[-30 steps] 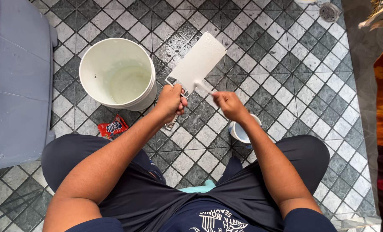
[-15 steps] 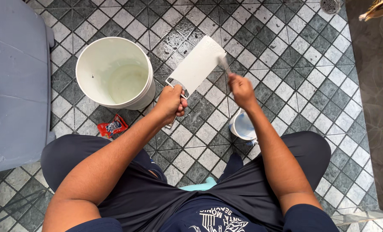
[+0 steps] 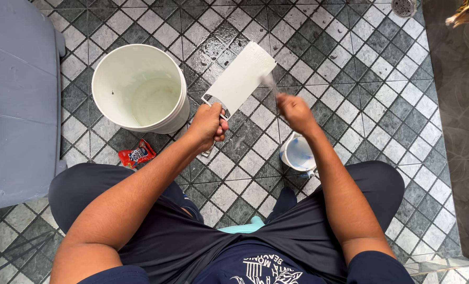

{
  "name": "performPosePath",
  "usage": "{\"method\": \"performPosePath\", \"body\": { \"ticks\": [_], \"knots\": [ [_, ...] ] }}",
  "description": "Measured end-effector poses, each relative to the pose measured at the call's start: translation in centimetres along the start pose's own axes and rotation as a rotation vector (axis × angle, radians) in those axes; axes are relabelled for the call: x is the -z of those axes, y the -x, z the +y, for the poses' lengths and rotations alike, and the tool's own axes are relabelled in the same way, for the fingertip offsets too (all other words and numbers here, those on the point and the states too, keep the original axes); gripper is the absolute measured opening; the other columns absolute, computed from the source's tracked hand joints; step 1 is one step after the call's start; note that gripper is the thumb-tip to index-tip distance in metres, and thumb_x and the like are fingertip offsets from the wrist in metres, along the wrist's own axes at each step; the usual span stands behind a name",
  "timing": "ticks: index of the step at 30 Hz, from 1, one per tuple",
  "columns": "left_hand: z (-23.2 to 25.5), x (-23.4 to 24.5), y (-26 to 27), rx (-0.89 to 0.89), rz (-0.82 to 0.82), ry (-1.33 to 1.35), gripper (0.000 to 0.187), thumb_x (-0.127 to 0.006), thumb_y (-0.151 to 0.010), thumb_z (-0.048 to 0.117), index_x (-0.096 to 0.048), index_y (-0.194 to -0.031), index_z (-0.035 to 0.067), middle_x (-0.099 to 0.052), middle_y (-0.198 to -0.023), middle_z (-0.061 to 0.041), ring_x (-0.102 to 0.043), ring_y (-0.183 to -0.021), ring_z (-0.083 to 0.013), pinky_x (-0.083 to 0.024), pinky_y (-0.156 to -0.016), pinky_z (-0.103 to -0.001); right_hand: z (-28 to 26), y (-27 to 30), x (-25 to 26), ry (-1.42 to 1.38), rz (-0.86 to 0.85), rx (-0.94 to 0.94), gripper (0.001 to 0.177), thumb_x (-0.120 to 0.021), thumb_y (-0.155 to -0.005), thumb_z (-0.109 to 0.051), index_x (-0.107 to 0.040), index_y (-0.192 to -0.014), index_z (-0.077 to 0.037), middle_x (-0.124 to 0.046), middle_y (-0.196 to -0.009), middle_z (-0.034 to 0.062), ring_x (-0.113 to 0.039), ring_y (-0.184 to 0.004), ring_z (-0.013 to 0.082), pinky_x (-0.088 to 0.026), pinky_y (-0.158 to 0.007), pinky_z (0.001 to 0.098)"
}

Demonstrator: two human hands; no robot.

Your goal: The person sits on a small stool and scrubs a white plastic paint tray with a toothbrush. They repeatedly dip the brush into a small cup of water and scrub the tray's surface and grooves. The person then pours water from the cup onto the tray to rinse it and continues scrubbing.

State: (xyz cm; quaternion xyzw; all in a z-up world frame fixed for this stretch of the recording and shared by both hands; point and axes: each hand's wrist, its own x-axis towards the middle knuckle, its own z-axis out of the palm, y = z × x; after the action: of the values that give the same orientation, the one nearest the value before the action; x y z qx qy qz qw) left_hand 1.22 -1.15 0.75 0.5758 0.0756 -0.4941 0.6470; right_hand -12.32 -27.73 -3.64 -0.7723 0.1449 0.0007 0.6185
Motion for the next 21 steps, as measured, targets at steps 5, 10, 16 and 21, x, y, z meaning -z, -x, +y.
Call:
{"method": "performPosePath", "body": {
  "ticks": [5, 10, 16, 21],
  "knots": [
    [-0.1, 0.1, -0.2, -0.008, -0.014, -0.005, 0.017, -0.043, -0.098, 0.022, -0.047, -0.092, 0.007, -0.053, -0.057, -0.005, -0.038, -0.039, -0.0090, -0.032, -0.035, -0.028, 0.1, 0.3, -0.5, 0.065, -0.189, 0.034, 0.046, -0.045, -0.109, -0.039, -0.056, -0.074, -0.013, -0.042, -0.061, -0.0056, -0.035, -0.053, 0.0074, -0.031, -0.048, 0.0264],
    [0.0, 0.2, -0.2, -0.017, -0.013, -0.005, 0.017, -0.043, -0.098, 0.022, -0.047, -0.092, 0.007, -0.052, -0.057, -0.005, -0.037, -0.039, -0.0090, -0.031, -0.035, -0.028, 0.0, 0.0, 1.1, 0.102, 0.102, -0.012, 0.052, -0.040, -0.114, -0.037, -0.049, -0.070, -0.010, -0.040, -0.061, -0.0037, -0.033, -0.052, 0.0096, -0.028, -0.048, 0.0281],
    [-0.2, 0.3, -0.2, -0.012, -0.031, 0.013, 0.018, -0.043, -0.098, 0.022, -0.047, -0.091, 0.006, -0.052, -0.057, -0.005, -0.037, -0.038, -0.0094, -0.030, -0.034, -0.028, 0.3, 0.5, -0.1, 0.145, -0.176, -0.029, 0.045, -0.041, -0.109, -0.039, -0.058, -0.077, -0.012, -0.043, -0.062, -0.0048, -0.035, -0.052, 0.0098, -0.031, -0.046, 0.0271],
    [-0.1, 0.2, -0.2, 0.008, -0.011, 0.009, 0.017, -0.043, -0.099, 0.022, -0.046, -0.091, 0.007, -0.051, -0.056, -0.005, -0.036, -0.038, -0.0089, -0.030, -0.035, -0.028, -0.2, 0.0, 1.5, 0.031, 0.077, -0.059, 0.044, -0.038, -0.110, -0.042, -0.058, -0.081, -0.014, -0.046, -0.064, -0.0054, -0.037, -0.050, 0.0101, -0.032, -0.044, 0.0273]
  ]
}}
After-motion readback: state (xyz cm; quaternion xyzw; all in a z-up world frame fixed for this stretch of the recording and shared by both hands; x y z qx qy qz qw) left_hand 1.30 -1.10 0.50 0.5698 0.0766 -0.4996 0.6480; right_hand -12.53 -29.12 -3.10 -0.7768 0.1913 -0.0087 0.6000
